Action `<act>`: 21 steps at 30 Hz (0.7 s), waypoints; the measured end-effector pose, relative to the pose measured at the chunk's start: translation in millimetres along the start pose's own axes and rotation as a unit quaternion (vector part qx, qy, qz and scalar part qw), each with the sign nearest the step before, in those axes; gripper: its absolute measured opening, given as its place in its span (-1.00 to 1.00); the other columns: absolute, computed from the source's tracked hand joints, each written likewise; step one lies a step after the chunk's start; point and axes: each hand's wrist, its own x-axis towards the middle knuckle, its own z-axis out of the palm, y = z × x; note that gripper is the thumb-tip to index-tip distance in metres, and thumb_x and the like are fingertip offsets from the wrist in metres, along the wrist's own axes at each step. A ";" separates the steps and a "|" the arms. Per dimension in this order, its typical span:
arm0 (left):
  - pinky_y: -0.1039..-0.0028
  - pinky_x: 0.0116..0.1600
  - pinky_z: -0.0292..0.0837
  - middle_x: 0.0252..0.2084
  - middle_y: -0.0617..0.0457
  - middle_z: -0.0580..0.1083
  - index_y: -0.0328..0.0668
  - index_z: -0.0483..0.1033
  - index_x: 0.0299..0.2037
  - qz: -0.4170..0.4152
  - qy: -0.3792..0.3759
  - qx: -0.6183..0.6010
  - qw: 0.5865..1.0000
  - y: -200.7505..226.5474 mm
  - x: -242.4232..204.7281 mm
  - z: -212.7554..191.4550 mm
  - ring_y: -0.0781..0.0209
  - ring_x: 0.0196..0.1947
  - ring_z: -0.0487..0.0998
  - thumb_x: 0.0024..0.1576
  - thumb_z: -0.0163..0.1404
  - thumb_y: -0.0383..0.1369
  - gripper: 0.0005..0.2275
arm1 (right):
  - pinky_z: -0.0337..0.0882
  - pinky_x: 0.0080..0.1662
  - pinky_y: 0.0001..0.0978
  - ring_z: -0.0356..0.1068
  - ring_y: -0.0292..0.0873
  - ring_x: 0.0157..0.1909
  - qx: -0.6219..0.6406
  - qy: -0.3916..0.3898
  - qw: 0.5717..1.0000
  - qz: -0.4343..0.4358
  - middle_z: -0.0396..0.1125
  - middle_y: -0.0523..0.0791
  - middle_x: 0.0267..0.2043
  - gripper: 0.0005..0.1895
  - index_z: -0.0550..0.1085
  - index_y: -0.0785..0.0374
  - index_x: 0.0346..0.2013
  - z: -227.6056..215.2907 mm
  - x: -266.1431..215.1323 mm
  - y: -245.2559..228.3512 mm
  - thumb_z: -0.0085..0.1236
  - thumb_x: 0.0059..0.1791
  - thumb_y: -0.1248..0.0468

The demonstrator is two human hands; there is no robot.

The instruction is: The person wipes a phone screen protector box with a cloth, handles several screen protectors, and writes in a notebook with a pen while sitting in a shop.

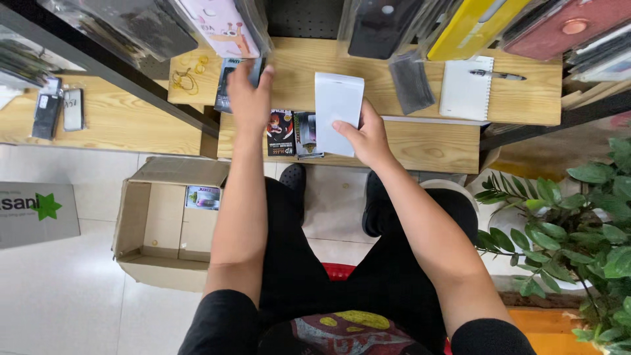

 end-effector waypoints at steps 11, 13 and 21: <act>-0.17 0.44 -0.11 0.49 -0.18 0.02 0.27 0.04 0.49 -0.129 -0.122 0.349 0.920 -46.6 -0.2 -22.3 -0.19 0.51 -0.12 0.10 0.21 -0.04 -0.24 | 0.52 -0.03 -0.24 0.42 -0.24 -0.09 0.099 0.008 0.995 -0.009 0.41 -0.15 -0.19 -0.64 0.39 0.20 -0.07 -14.7 -26.3 -18.7 0.36 -0.07 0.37; -0.29 0.46 -0.27 0.53 -0.21 -0.03 0.30 0.11 0.48 -0.132 -0.119 0.353 0.919 -53.4 -7.3 -25.6 -0.21 0.55 -0.23 0.11 0.16 0.02 -0.28 | 0.52 -0.02 -0.23 0.42 -0.24 -0.08 0.098 0.007 0.995 -0.021 0.40 -0.15 -0.18 -0.64 0.38 0.20 -0.05 -18.4 -28.0 -23.1 0.35 -0.06 0.37; -0.28 0.49 -0.41 0.58 -0.18 -0.07 0.26 0.05 0.54 -0.065 -0.139 0.375 0.914 -27.9 -34.9 -57.9 -0.15 0.59 -0.29 0.11 0.15 0.03 -0.22 | 0.57 -0.01 -0.23 0.51 -0.23 -0.07 0.165 0.000 0.986 -0.006 0.49 -0.10 -0.12 -0.64 0.40 0.21 0.01 -21.1 -54.9 -30.7 0.32 -0.04 0.37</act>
